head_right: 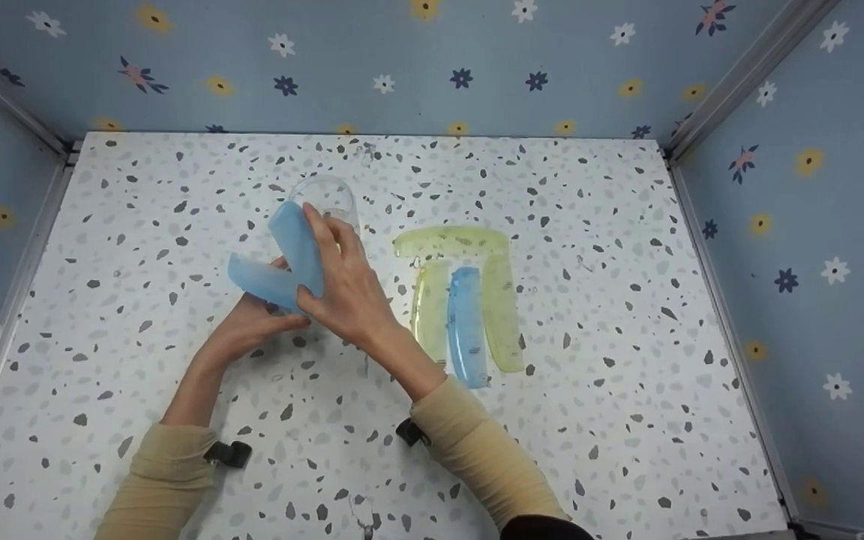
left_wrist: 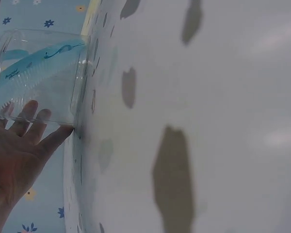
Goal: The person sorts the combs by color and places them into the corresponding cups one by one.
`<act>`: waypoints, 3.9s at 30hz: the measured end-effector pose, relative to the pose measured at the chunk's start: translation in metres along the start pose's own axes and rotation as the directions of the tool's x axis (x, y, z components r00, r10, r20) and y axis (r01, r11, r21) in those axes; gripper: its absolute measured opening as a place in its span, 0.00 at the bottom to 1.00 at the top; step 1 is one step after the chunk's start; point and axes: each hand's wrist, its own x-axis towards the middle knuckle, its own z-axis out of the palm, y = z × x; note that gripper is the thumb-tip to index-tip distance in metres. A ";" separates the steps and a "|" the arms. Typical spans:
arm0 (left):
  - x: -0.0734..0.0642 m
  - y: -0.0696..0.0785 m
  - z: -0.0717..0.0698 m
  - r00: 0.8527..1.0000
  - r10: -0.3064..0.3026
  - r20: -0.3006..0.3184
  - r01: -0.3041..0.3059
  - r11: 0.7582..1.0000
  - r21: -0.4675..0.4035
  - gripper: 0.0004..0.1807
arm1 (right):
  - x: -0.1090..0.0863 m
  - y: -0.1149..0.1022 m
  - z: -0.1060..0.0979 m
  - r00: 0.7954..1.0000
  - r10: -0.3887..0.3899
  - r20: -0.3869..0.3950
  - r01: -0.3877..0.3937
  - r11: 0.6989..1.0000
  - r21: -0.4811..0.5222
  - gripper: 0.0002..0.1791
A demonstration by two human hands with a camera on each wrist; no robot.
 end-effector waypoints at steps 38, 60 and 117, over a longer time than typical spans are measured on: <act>0.002 0.000 -0.001 0.998 0.061 0.008 -0.060 0.996 -0.069 0.56 | -0.020 0.018 -0.003 0.996 0.021 0.090 -0.006 0.986 -0.164 0.46; 0.003 -0.002 -0.001 0.997 0.071 0.010 -0.070 0.994 -0.081 0.57 | -0.041 0.059 -0.045 0.981 0.194 0.024 -0.187 0.965 -0.183 0.40; -0.010 0.028 -0.002 0.999 0.031 0.033 -0.027 0.992 -0.127 0.56 | -0.106 0.089 -0.092 0.697 0.702 0.146 -0.536 0.645 -0.544 0.50</act>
